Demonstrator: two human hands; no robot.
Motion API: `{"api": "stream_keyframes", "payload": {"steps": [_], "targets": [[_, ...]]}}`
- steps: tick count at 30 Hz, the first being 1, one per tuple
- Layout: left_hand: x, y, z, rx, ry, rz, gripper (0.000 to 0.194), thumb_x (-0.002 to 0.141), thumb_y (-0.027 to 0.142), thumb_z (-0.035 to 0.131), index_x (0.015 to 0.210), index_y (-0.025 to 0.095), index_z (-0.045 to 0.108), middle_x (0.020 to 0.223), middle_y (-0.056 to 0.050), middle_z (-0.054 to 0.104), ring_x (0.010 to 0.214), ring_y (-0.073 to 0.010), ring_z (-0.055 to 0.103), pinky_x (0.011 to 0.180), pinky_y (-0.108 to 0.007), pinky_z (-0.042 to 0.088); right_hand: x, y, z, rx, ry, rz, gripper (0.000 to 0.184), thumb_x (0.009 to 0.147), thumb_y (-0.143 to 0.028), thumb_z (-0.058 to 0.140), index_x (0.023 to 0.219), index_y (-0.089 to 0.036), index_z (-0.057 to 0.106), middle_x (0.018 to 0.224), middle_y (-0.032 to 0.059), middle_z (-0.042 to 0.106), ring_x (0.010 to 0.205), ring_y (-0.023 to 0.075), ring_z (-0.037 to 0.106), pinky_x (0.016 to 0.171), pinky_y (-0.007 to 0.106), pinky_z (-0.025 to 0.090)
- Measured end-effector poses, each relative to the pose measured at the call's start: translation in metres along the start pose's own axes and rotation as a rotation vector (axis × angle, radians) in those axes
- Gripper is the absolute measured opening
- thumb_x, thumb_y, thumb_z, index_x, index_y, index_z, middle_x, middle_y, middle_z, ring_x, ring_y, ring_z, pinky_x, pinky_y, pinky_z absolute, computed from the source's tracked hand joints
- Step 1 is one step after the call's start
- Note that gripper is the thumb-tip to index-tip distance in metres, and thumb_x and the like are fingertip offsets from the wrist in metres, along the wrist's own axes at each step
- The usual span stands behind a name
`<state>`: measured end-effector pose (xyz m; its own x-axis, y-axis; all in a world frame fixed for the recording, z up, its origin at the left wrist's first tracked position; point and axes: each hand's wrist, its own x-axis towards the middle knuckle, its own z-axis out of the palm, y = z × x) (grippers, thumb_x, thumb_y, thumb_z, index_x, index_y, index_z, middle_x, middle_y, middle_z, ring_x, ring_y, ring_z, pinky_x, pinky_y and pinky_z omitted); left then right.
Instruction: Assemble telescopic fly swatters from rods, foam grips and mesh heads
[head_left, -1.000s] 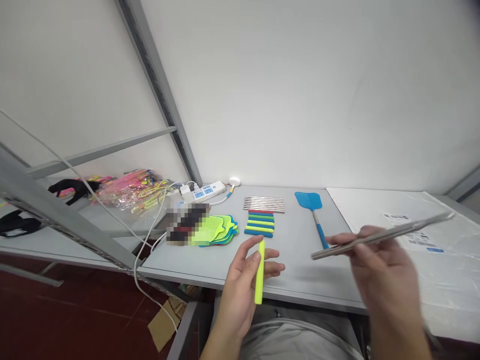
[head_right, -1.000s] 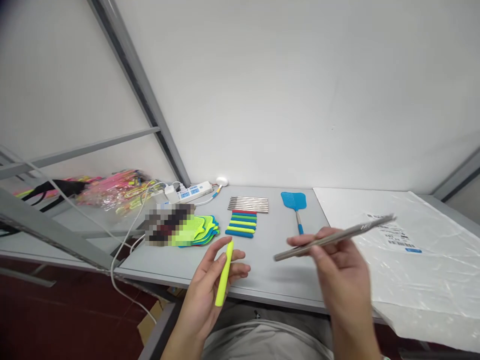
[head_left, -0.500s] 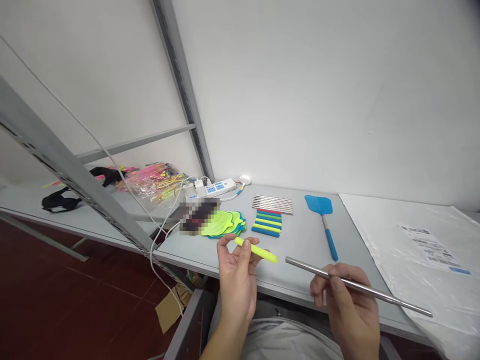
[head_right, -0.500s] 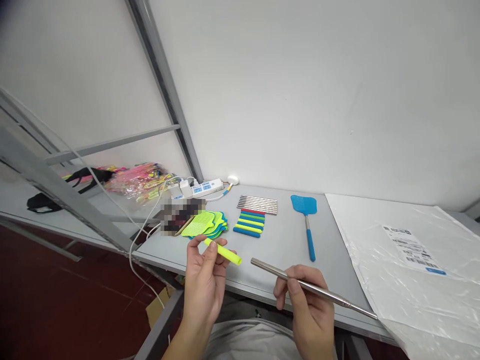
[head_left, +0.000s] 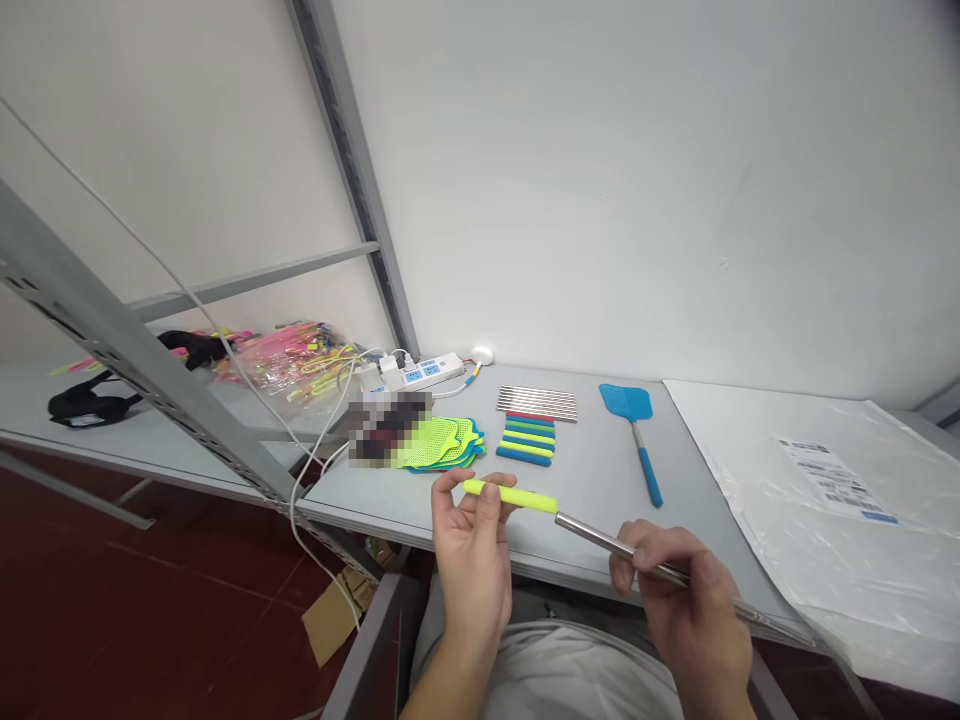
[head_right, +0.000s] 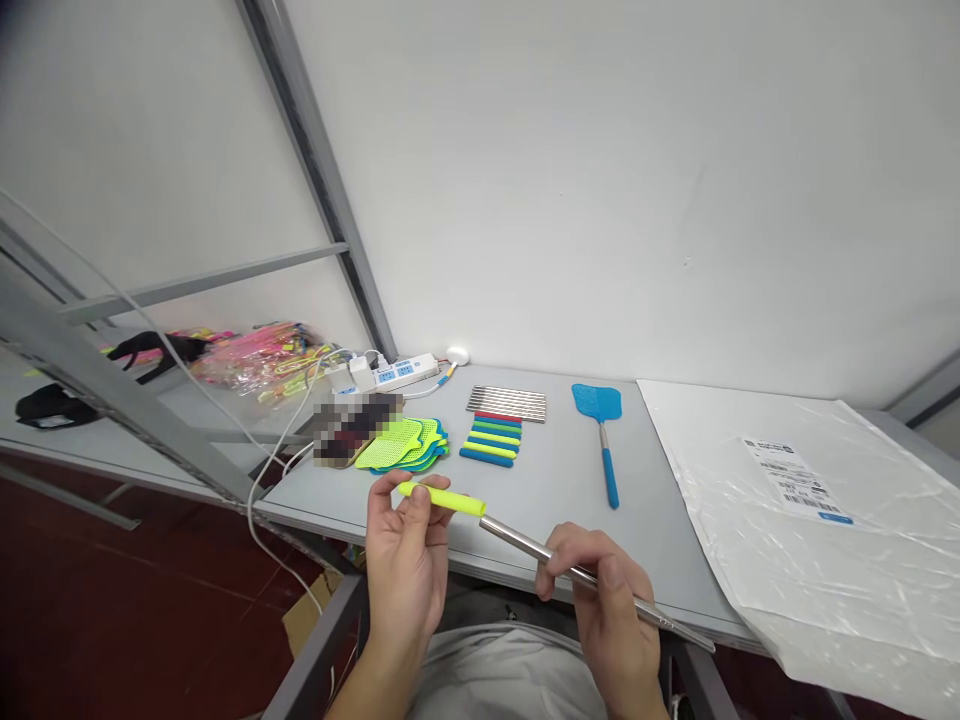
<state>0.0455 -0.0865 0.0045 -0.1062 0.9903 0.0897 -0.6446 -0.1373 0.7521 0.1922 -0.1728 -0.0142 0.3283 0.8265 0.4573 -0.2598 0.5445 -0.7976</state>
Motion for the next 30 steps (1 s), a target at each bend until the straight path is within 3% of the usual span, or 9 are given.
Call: {"api": "stream_keyframes", "payload": {"steps": [6,13,18,22,26,30], "targets": [[0.002,0.003,-0.005,0.071,-0.055,0.003,0.041,0.081,0.035,0.078,0.104,0.025,0.047,0.085,-0.002,0.074,0.081,-0.0128,0.07,0.077,-0.023,0.052,0.002,0.0,-0.002,0.051,0.046,0.052,0.047,0.102,-0.038,0.031,0.083,-0.022,0.071,0.064,0.0044,0.059,0.064,0.0183,0.053,0.061,0.032,0.038],[0.004,0.003,-0.015,0.205,-0.238,-0.006,0.034,0.085,0.041,0.072,0.102,0.024,0.048,0.081,-0.001,0.074,0.083,-0.0183,0.07,0.084,-0.032,0.05,0.008,-0.003,-0.007,0.173,0.085,0.182,0.046,0.102,-0.038,0.03,0.077,-0.023,0.065,0.059,0.0025,0.054,0.06,0.0177,0.05,0.058,0.031,0.036],[0.003,0.011,-0.014,0.665,-0.541,-0.029,0.019,0.082,0.037,0.075,0.086,0.02,0.067,0.083,-0.003,0.075,0.081,-0.0189,0.067,0.076,-0.026,0.048,0.01,0.003,-0.005,0.094,0.074,0.249,0.04,0.1,-0.037,0.036,0.076,-0.021,0.064,0.062,0.0015,0.053,0.06,0.0159,0.05,0.06,0.031,0.037],[0.002,0.019,-0.01,0.907,-0.708,-0.022,0.022,0.088,0.041,0.066,0.088,0.02,0.074,0.081,-0.004,0.075,0.078,-0.0198,0.065,0.074,-0.027,0.046,0.011,0.006,0.001,0.044,0.096,0.268,0.038,0.099,-0.042,0.04,0.079,-0.02,0.065,0.065,0.0008,0.052,0.06,0.0157,0.051,0.06,0.031,0.04],[0.009,0.024,-0.016,0.849,-0.803,-0.104,0.039,0.097,0.045,0.049,0.095,0.019,0.077,0.077,-0.006,0.074,0.077,-0.0217,0.067,0.077,-0.03,0.048,0.015,0.001,0.003,-0.047,0.15,0.287,0.033,0.095,-0.042,0.048,0.08,-0.019,0.066,0.073,0.0013,0.054,0.062,0.0146,0.051,0.061,0.03,0.042],[0.018,0.023,-0.022,0.571,-0.726,-0.264,0.049,0.098,0.052,0.044,0.094,0.015,0.076,0.085,-0.012,0.076,0.077,-0.0229,0.069,0.075,-0.032,0.051,0.013,0.008,0.015,-0.089,0.057,0.334,0.03,0.095,-0.043,0.052,0.08,-0.02,0.065,0.074,0.0013,0.055,0.063,0.0157,0.053,0.063,0.03,0.044]]}}
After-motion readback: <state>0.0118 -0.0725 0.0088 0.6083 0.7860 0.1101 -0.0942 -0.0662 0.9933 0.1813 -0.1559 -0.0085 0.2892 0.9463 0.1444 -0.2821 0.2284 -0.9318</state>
